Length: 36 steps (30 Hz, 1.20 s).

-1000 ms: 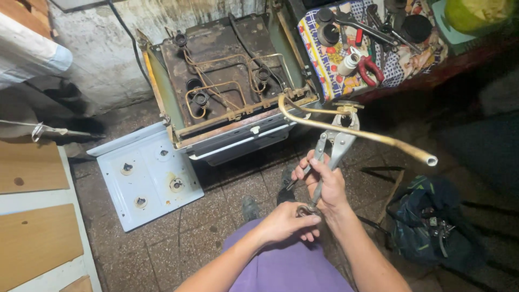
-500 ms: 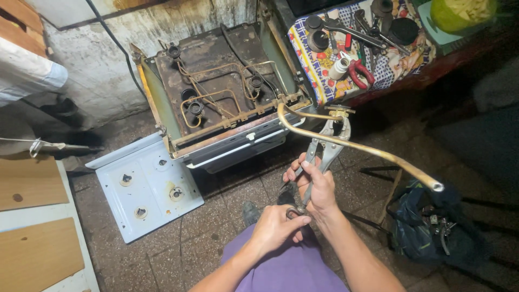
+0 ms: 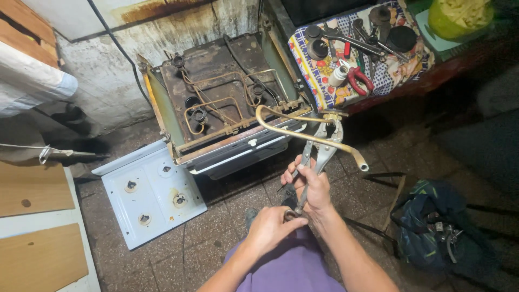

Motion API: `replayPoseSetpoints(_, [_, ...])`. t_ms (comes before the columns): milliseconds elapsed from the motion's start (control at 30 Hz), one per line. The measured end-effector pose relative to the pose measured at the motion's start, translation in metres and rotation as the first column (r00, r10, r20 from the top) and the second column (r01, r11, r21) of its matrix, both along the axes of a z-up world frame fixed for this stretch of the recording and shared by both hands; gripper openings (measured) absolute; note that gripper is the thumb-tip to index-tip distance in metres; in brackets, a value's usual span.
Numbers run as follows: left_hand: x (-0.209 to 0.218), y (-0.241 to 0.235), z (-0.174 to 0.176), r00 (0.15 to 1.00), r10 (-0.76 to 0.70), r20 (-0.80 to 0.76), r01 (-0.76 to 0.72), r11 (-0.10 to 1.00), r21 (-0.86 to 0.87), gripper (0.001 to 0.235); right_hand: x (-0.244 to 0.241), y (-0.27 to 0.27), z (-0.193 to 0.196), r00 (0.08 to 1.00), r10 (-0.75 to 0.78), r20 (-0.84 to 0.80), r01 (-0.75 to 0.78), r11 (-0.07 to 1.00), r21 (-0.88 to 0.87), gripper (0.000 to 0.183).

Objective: The person uses pliers to strip the insulation from a gas hose connected to a burner. They then use the pliers to tighten the fitting on the hose and inspect the connection.

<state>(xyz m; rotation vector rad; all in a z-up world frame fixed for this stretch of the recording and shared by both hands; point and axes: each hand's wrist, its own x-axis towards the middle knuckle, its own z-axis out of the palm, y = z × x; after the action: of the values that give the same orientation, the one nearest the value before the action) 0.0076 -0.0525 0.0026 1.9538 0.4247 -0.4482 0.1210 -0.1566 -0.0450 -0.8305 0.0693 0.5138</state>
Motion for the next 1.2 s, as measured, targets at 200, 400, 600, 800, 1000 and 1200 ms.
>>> replayPoseSetpoints(200, [0.012,0.041,-0.008,0.965,0.262,0.008,-0.260,0.960,-0.102,0.035,-0.030,-0.036,-0.019,0.981,0.191,-0.045,-0.187,0.980,0.070,0.011])
replayPoseSetpoints(400, [0.054,0.034,-0.021,0.897,-0.203,0.394,0.443,0.381,-0.812,0.051,-0.059,-0.041,0.000,0.933,0.350,-0.079,-0.354,0.934,-0.048,0.032])
replayPoseSetpoints(600, [0.053,0.016,-0.021,0.978,-0.173,0.114,0.181,0.452,-0.874,0.064,-0.067,-0.053,0.007,0.935,0.354,-0.023,-0.353,0.935,0.029,0.049])
replayPoseSetpoints(800, [0.052,0.008,-0.023,0.969,-0.048,0.243,0.241,0.411,-0.879,0.038,-0.082,-0.067,0.017,0.715,0.676,-0.179,-0.667,0.736,0.117,0.068])
replayPoseSetpoints(1000, [0.048,0.007,-0.040,0.988,-0.034,0.149,0.151,0.336,-0.930,0.040,-0.086,-0.057,0.025,0.696,0.708,-0.116,-0.676,0.701,0.228,0.096])
replayPoseSetpoints(1200, [0.028,0.003,-0.027,0.999,-0.012,0.039,0.040,0.425,-0.904,0.028,-0.107,-0.060,-0.004,0.772,0.568,-0.286,-0.583,0.812,0.038,0.028])
